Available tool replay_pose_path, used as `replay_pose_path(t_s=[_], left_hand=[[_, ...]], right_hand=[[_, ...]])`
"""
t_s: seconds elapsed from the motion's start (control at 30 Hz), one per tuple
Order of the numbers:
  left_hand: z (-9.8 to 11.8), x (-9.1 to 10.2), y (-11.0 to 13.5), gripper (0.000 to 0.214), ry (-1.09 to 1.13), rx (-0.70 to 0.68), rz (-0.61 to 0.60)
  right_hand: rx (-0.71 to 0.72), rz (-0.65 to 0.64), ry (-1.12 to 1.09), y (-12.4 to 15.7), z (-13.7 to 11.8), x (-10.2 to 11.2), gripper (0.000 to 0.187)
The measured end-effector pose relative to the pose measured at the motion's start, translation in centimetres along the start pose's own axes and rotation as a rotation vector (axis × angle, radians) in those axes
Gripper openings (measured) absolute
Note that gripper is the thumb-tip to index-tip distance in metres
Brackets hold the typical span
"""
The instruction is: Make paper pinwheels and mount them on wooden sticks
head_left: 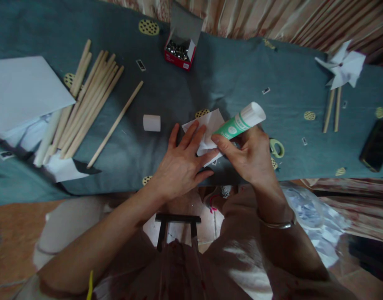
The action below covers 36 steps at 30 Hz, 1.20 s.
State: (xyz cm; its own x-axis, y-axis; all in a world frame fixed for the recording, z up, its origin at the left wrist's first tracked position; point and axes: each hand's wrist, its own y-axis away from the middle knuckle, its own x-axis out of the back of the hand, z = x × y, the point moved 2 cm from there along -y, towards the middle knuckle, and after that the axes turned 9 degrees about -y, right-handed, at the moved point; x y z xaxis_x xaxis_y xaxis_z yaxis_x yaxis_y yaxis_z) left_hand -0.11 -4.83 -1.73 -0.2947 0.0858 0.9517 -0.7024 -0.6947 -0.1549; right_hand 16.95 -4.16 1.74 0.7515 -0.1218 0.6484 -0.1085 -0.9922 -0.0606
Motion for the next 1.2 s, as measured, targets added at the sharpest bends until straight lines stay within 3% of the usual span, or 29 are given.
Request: replay_pose_path(t_s=[0.5,0.7,1.2], left_hand=[[0.0,-0.2,0.1,0.051,-0.015,0.002,0.012],[0.0,-0.1,0.0,0.048,-0.005,0.003,0.001],[-0.1,-0.1,0.1,0.053,0.020,0.006,0.015]], right_hand=[[-0.038,0.020,-0.050,-0.1,0.4,0.0,0.032],[0.044,0.007,0.000,0.2,-0.1,-0.4,0.031],[0.095,-0.256,-0.033,-1.0,-0.2,0.8,0.017]])
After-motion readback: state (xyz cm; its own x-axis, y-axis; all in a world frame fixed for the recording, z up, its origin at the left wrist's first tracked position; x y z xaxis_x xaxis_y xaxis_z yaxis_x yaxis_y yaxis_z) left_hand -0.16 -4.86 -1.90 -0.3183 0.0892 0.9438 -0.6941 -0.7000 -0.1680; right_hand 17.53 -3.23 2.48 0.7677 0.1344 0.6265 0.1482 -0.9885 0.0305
